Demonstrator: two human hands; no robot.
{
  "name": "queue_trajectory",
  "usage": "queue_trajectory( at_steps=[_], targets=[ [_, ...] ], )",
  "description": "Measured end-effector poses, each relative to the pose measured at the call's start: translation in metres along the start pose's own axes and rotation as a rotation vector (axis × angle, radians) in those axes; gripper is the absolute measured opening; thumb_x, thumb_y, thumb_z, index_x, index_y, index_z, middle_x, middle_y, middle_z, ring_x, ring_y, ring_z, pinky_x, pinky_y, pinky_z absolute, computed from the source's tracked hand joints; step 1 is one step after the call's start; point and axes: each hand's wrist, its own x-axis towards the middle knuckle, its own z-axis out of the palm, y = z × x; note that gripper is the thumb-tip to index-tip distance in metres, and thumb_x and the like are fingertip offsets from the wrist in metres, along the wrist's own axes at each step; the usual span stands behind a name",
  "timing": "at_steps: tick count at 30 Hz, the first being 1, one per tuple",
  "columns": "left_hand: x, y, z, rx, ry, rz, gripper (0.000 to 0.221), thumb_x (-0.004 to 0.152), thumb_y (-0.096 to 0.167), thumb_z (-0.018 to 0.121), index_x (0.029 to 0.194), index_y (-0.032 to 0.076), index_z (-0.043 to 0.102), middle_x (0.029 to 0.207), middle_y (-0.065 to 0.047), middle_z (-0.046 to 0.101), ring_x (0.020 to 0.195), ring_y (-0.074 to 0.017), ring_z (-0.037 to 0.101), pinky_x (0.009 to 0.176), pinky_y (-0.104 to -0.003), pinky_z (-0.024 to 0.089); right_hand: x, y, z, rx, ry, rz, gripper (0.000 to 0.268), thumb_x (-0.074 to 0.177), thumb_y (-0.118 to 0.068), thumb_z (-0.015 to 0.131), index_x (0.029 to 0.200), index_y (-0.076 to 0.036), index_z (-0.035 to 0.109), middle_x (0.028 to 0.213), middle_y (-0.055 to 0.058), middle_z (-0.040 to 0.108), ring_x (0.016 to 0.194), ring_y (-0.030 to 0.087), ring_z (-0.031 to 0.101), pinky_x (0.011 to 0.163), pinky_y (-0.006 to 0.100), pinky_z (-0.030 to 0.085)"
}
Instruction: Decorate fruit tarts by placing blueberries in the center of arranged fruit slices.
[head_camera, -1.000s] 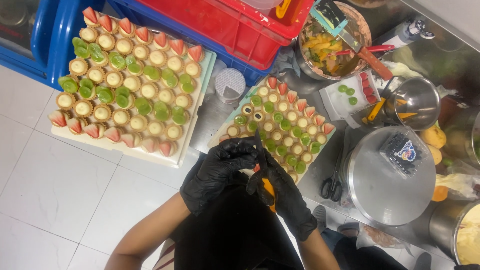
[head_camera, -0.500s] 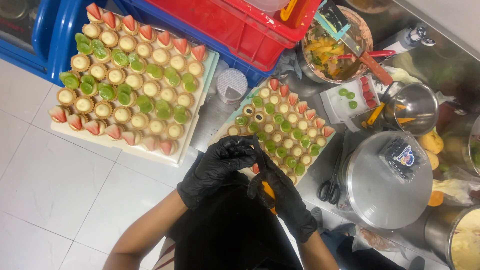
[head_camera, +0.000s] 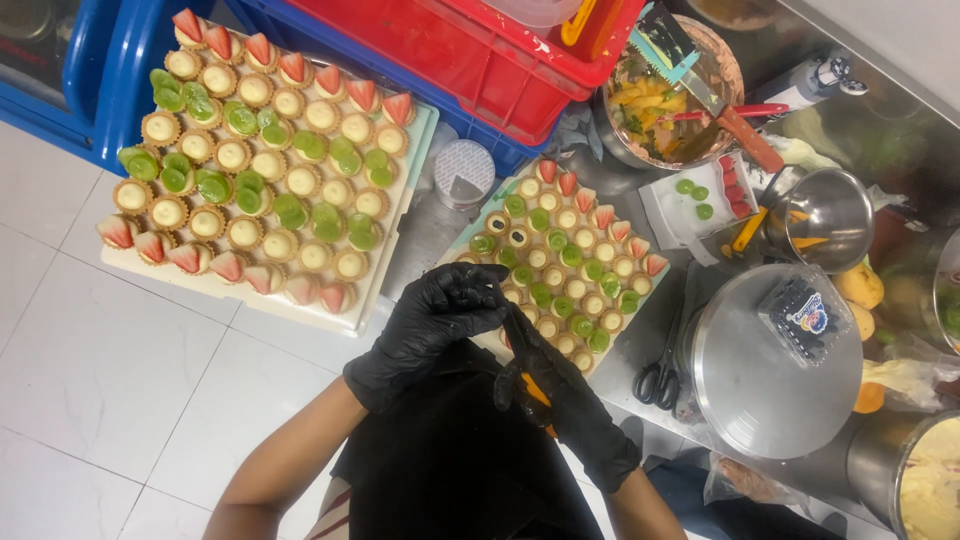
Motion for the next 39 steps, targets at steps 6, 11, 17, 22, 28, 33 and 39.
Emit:
queue_trajectory(
  at_steps=[6,11,17,22,28,33,39],
  targets=[
    [-0.003,0.000,0.008,-0.177,-0.110,-0.348,0.053,0.089,-0.004,0.070,0.140,0.007,0.059,0.113,-0.010,0.073,0.106,-0.0152,0.070,0.092,-0.030,0.056,-0.020,0.018,-0.008,0.057,-0.050,0.100,0.057,0.112,-0.023,0.048,0.167,-0.013,0.038,0.110,0.012,0.066,0.081,0.018,0.057,0.073,0.030,0.047],
    [0.009,-0.001,0.001,-0.151,0.043,-0.178,0.056,0.088,-0.005,0.070,0.142,0.002,0.056,0.111,-0.012,0.073,0.104,-0.0159,0.071,0.095,-0.029,0.057,-0.013,0.029,-0.030,-0.215,-0.096,0.177,0.053,0.108,-0.018,0.058,0.161,-0.015,0.050,0.098,0.008,0.071,0.083,0.014,0.058,0.078,0.028,0.048],
    [0.013,-0.021,-0.002,-0.122,0.209,-0.125,0.051,0.087,-0.003,0.071,0.137,-0.003,0.061,0.107,-0.012,0.073,0.097,-0.0155,0.071,0.091,-0.029,0.058,-0.005,0.010,-0.021,-0.575,0.342,-0.108,0.038,0.088,-0.010,0.079,0.125,-0.007,0.071,0.108,0.006,0.075,0.102,0.015,0.068,0.089,0.029,0.056],
    [0.017,-0.068,0.001,-0.064,0.053,-0.208,0.052,0.089,0.000,0.073,0.139,-0.003,0.060,0.103,-0.010,0.072,0.095,-0.0133,0.070,0.088,-0.025,0.055,0.026,0.002,-0.011,-0.470,0.318,-0.605,0.040,0.093,-0.008,0.076,0.130,-0.004,0.062,0.127,0.008,0.068,0.117,0.019,0.065,0.100,0.032,0.054],
    [0.016,-0.105,-0.011,0.043,0.007,-0.150,0.054,0.090,0.007,0.074,0.140,-0.003,0.055,0.095,-0.007,0.075,0.088,-0.0128,0.072,0.083,-0.024,0.057,0.028,-0.006,-0.004,-1.218,0.328,-0.587,0.040,0.088,-0.009,0.078,0.127,-0.008,0.068,0.113,0.010,0.074,0.080,0.024,0.077,0.069,0.031,0.060],
    [0.017,-0.121,-0.021,0.054,0.037,-0.168,0.056,0.090,0.014,0.078,0.138,-0.005,0.056,0.099,-0.007,0.074,0.092,-0.0121,0.070,0.084,-0.024,0.056,0.037,0.015,-0.013,-1.032,0.316,-0.602,0.039,0.094,-0.011,0.076,0.131,-0.011,0.065,0.113,0.008,0.076,0.091,0.021,0.078,0.075,0.030,0.062],
    [0.026,-0.120,-0.033,0.025,-0.006,-0.169,0.059,0.091,0.013,0.076,0.142,-0.004,0.052,0.104,-0.010,0.072,0.097,-0.0143,0.069,0.087,-0.026,0.057,0.044,0.000,-0.012,-1.084,0.265,-0.460,0.053,0.088,-0.014,0.077,0.139,-0.009,0.060,0.116,0.012,0.074,0.090,0.022,0.077,0.074,0.028,0.061]
  ],
)
